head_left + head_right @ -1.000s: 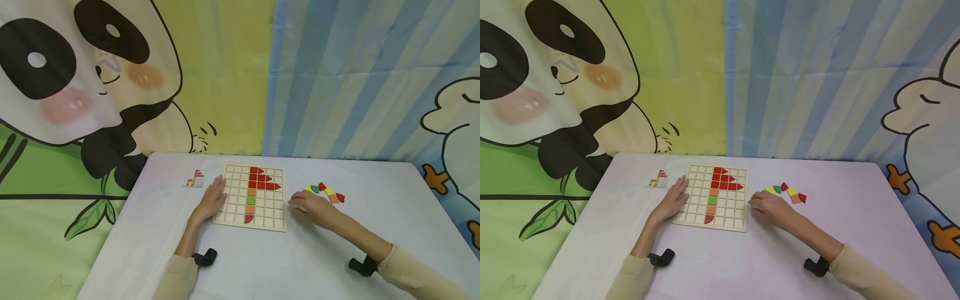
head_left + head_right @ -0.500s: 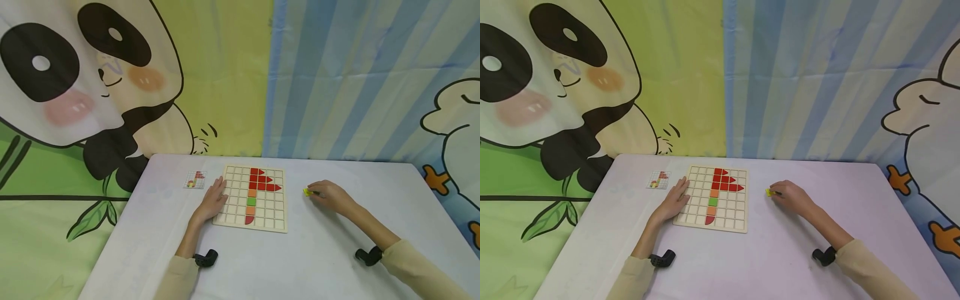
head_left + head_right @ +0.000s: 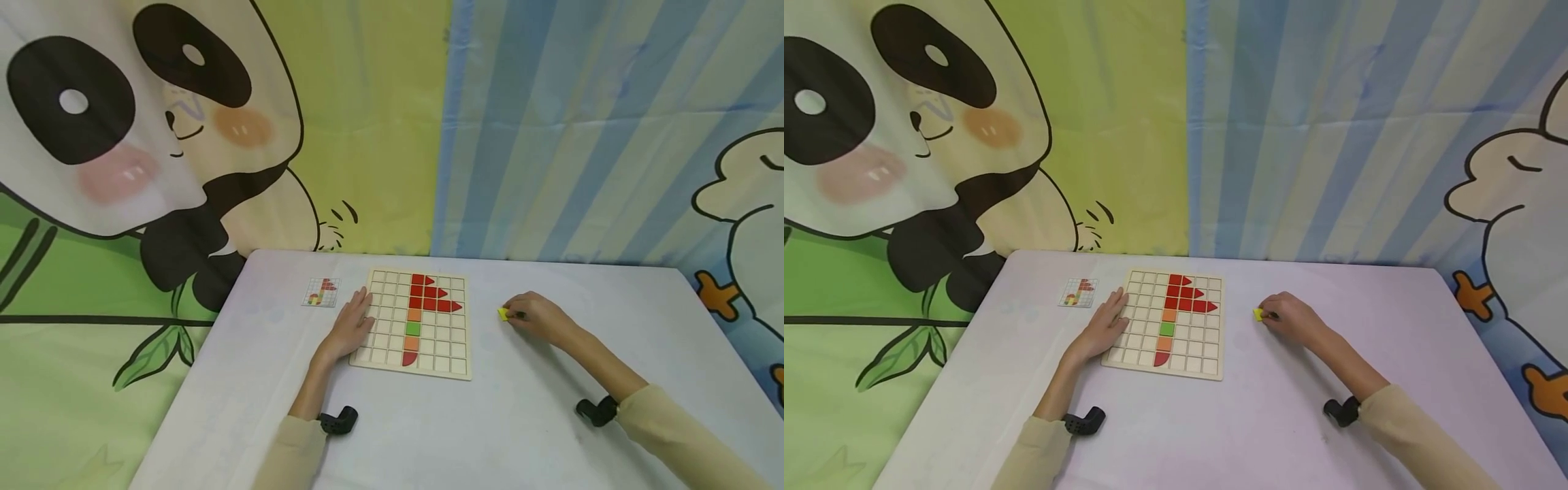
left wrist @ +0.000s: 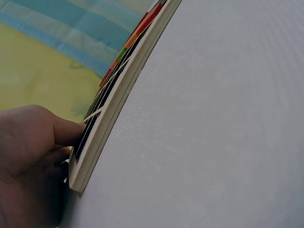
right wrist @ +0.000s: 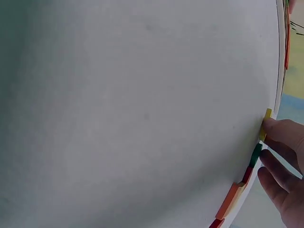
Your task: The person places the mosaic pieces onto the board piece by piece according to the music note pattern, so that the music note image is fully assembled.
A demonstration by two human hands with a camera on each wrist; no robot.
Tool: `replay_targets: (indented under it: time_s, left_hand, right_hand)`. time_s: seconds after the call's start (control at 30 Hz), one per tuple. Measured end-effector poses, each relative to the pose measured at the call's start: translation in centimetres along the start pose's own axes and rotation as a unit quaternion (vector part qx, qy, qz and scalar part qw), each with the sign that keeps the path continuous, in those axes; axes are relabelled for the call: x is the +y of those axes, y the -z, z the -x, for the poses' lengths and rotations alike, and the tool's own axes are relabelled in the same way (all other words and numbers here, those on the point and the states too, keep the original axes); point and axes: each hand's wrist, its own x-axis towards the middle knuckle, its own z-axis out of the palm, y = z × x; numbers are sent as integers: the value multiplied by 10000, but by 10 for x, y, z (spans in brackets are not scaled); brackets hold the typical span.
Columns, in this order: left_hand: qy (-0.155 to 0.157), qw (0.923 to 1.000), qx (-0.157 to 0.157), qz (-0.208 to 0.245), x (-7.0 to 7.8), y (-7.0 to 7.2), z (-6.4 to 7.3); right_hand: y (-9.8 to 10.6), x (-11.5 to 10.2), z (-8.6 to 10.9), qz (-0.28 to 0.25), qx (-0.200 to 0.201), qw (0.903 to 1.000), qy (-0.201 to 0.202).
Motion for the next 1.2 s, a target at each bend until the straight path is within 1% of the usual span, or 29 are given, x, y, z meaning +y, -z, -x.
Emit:
replay_targets:
  time_s: [0.17, 0.4, 0.47, 0.57, 0.67, 0.7, 0.77, 0.87, 0.97, 1.0, 1.07, 1.2]
  left_hand:
    - [52, 10000, -45, 16, -1, -1, -1]
    - [-1, 10000, 23, 51, -2, -2, -2]
    - [-3, 10000, 29, 54, -2, -2, -2]
    - [-2, 10000, 39, 54, -2, -2, -1]
    - [17, 10000, 34, 36, 0, -1, 1]
    - [17, 10000, 37, 32, 0, -1, 1]
    - [5, 10000, 40, 34, 0, 0, 1]
    - [8, 10000, 31, 49, -1, 0, 1]
    - [-16, 10000, 16, 53, -1, 0, 1]
    - [-2, 10000, 5, 43, -1, -1, 1]
    - [-14, 10000, 22, 35, -1, -1, 1]
    - [2, 10000, 53, 40, 0, -1, 1]
  right_hand:
    - [0, 4, -1, 68, -147, 9998, -74]
    - [1, 7, -1, 84, 2, 9999, 100]
    - [0, 8, -2, -18, 24, 10000, 43]
    - [-1, 3, -5, -422, -59, 9988, -248]
    - [0, -17, -13, -957, -221, 9944, -390]
    - [0, -26, -16, -1078, -285, 9932, -349]
    - [-3, -48, -23, -1262, -407, 9911, -75]
    - [-11, -82, -34, -1433, -484, 9872, 498]
    - [-22, -112, -43, -1477, -397, 9820, 1105]
    - [-25, -120, -46, -1482, -361, 9806, 1228]
    - [-32, -134, -51, -1432, -313, 9796, 1377]
    - [-42, -153, -60, -1277, -312, 9815, 1390]
